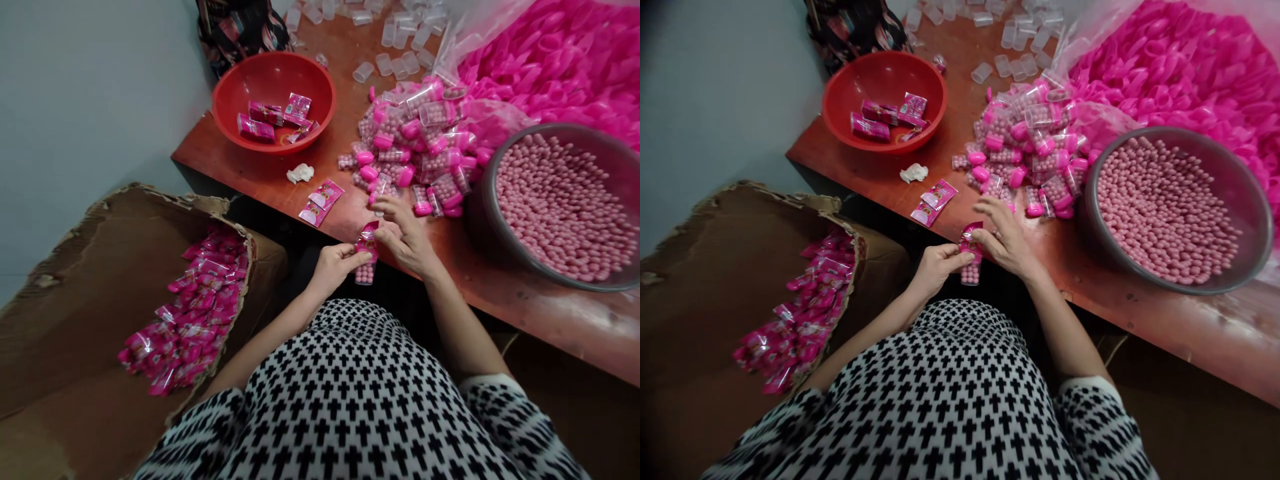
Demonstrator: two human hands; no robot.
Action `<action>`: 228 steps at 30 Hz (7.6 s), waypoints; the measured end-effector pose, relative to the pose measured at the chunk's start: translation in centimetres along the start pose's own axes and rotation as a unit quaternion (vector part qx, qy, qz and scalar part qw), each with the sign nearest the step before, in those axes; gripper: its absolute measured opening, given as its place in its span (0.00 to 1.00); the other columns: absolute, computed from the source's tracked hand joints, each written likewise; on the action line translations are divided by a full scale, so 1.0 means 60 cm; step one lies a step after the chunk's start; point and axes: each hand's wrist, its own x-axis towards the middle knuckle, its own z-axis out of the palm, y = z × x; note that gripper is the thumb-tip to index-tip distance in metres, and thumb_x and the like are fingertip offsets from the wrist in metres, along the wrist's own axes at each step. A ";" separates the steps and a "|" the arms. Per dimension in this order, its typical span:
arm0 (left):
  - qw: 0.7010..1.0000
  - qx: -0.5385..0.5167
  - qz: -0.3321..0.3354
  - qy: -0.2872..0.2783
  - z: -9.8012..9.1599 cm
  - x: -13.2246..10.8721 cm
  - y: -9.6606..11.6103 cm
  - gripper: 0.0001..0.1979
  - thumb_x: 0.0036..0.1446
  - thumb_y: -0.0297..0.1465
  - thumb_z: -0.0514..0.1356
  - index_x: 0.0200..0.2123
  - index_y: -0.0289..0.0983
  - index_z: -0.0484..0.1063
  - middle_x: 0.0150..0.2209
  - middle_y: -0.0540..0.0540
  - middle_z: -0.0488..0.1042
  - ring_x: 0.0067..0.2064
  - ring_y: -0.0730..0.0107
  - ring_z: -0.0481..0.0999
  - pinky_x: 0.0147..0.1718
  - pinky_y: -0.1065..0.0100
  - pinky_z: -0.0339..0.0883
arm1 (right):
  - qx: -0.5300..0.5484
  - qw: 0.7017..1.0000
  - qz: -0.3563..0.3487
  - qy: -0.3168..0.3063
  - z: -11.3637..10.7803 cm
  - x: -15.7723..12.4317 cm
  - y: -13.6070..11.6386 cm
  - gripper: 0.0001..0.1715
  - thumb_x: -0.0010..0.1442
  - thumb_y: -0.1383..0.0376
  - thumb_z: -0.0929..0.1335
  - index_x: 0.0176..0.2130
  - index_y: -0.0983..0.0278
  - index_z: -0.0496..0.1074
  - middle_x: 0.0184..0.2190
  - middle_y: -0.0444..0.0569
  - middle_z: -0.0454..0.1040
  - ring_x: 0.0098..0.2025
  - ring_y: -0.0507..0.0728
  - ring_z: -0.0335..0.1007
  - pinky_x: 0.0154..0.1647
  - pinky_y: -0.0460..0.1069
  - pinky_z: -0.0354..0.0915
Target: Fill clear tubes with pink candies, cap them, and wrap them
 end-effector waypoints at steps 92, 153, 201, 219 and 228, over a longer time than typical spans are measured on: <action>0.996 -0.093 0.007 0.013 0.027 -0.006 -0.018 0.13 0.48 0.37 0.66 0.30 0.32 0.77 0.25 0.46 0.76 0.25 0.75 0.73 0.29 0.70 0.71 | 0.273 0.927 0.239 0.098 0.043 -0.006 0.011 0.19 0.49 0.49 0.72 0.33 0.62 0.72 0.28 0.43 0.74 0.29 0.51 0.69 0.33 0.48 0.69; 0.976 -0.213 -0.038 -0.040 0.049 0.133 0.019 0.14 0.54 0.37 0.63 0.31 0.34 0.64 0.24 0.51 0.71 0.25 0.76 0.74 0.30 0.67 0.75 | -0.392 0.895 0.173 0.123 -0.070 0.083 0.093 0.17 0.64 0.59 0.60 0.44 0.67 0.69 0.42 0.57 0.72 0.43 0.60 0.68 0.40 0.51 0.61; 0.970 -0.239 -0.009 0.033 0.075 0.076 0.022 0.17 0.42 0.37 0.70 0.33 0.32 0.77 0.28 0.46 0.76 0.32 0.71 0.76 0.35 0.69 0.71 | -0.377 0.926 -0.009 -0.010 -0.019 0.011 0.058 0.34 0.54 0.53 0.61 0.55 0.69 0.63 0.51 0.62 0.67 0.56 0.68 0.61 0.55 0.62 0.61; 0.967 -0.240 0.045 0.075 0.090 0.110 0.022 0.18 0.37 0.34 0.72 0.34 0.33 0.76 0.28 0.50 0.77 0.27 0.76 0.75 0.31 0.72 0.72 | -0.107 0.993 0.046 0.025 -0.030 0.019 0.062 0.54 0.52 0.42 0.66 0.65 0.64 0.44 0.64 0.61 0.52 0.62 0.65 0.56 0.56 0.61 0.61; 0.984 0.055 0.158 0.066 0.059 0.107 0.028 0.13 0.49 0.40 0.65 0.34 0.37 0.78 0.36 0.45 0.77 0.41 0.63 0.75 0.45 0.64 0.68 | 0.102 0.955 0.188 0.204 -0.055 0.005 0.046 0.28 0.61 0.44 0.58 0.50 0.59 0.64 0.38 0.49 0.75 0.38 0.54 0.74 0.38 0.52 0.71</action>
